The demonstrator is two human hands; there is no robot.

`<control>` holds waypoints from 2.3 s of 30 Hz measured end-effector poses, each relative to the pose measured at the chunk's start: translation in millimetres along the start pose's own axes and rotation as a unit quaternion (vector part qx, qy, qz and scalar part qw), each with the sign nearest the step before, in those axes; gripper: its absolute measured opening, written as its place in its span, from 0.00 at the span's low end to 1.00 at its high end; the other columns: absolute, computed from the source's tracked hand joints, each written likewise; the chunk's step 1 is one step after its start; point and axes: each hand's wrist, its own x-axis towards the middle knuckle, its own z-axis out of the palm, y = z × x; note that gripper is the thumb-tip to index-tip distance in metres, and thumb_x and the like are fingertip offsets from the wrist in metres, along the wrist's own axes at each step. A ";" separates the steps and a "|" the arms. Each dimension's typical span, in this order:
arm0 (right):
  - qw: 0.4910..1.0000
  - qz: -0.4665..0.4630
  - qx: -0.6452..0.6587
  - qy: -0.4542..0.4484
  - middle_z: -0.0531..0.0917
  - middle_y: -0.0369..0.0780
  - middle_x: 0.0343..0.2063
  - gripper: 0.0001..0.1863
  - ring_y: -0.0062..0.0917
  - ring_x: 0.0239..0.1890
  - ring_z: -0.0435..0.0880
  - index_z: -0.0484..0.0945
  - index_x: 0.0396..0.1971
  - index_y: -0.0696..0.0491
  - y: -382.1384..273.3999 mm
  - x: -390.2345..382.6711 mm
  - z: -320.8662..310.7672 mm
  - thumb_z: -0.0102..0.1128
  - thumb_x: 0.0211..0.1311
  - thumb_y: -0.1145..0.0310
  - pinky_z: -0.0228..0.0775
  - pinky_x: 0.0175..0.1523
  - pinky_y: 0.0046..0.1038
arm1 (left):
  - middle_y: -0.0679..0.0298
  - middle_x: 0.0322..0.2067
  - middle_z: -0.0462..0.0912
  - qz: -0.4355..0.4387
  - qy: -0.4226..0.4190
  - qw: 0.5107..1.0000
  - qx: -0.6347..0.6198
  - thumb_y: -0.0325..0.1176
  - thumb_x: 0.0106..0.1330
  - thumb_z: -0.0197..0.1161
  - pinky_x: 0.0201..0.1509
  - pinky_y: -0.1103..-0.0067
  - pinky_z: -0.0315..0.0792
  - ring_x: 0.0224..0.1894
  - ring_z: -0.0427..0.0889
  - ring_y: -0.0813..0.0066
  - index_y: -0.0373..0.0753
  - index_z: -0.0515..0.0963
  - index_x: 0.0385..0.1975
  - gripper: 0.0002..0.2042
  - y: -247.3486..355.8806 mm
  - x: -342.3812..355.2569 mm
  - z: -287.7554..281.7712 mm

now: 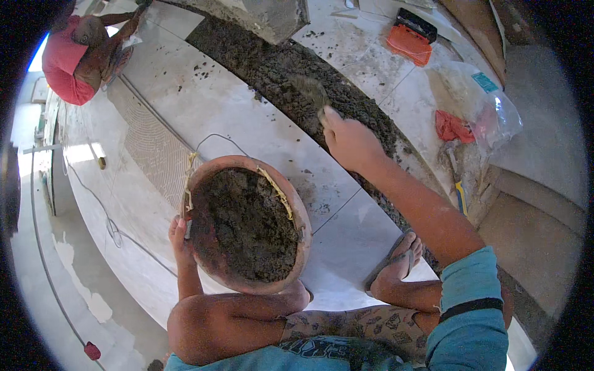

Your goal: Applying mortar to a floor gap and preparing to lay tiles.

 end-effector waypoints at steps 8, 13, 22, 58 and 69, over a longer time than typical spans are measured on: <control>0.993 -0.042 0.000 -0.110 0.82 0.56 0.40 0.24 0.51 0.41 0.83 0.64 0.63 0.53 -65.3 32.3 47.6 0.43 0.70 0.61 0.76 0.46 0.49 | 0.69 0.29 0.78 -0.002 0.001 1.000 -0.007 0.39 0.65 0.64 0.35 0.84 0.66 0.29 0.72 0.85 0.41 0.70 0.26 0.12 -1.2 -0.7 8.2; 0.996 0.047 -0.047 -0.053 0.81 0.60 0.42 0.26 0.54 0.41 0.83 0.62 0.64 0.56 -69.6 70.6 23.4 0.43 0.69 0.63 0.75 0.47 0.51 | 0.70 0.28 0.77 -0.008 0.010 1.000 -0.015 0.40 0.65 0.64 0.34 0.85 0.66 0.29 0.71 0.86 0.41 0.71 0.26 0.12 5.6 -3.3 7.4; 0.997 0.022 0.058 -0.037 0.82 0.57 0.37 0.22 0.53 0.43 0.81 0.71 0.53 0.57 -51.1 91.7 50.7 0.44 0.70 0.55 0.72 0.48 0.51 | 0.72 0.26 0.76 -0.015 0.008 1.000 -0.022 0.39 0.65 0.65 0.32 0.86 0.63 0.27 0.68 0.87 0.44 0.68 0.24 0.13 -4.3 0.0 4.7; 0.995 0.070 -0.074 -0.007 0.83 0.54 0.37 0.21 0.50 0.42 0.82 0.75 0.48 0.54 -37.6 116.0 7.8 0.41 0.71 0.54 0.74 0.48 0.50 | 0.69 0.31 0.77 -0.005 0.002 1.000 -0.029 0.39 0.65 0.63 0.37 0.84 0.66 0.31 0.70 0.85 0.41 0.70 0.27 0.12 -6.1 -2.5 -3.0; 0.965 0.142 0.196 -0.100 0.81 0.51 0.28 0.27 0.48 0.33 0.81 0.72 0.48 0.55 -9.1 65.4 -1.4 0.59 0.62 0.46 0.73 0.39 0.40 | 0.69 0.30 0.77 -0.010 -0.013 0.999 -0.039 0.37 0.66 0.63 0.36 0.83 0.67 0.30 0.70 0.85 0.41 0.70 0.27 0.11 -5.0 -0.7 -1.0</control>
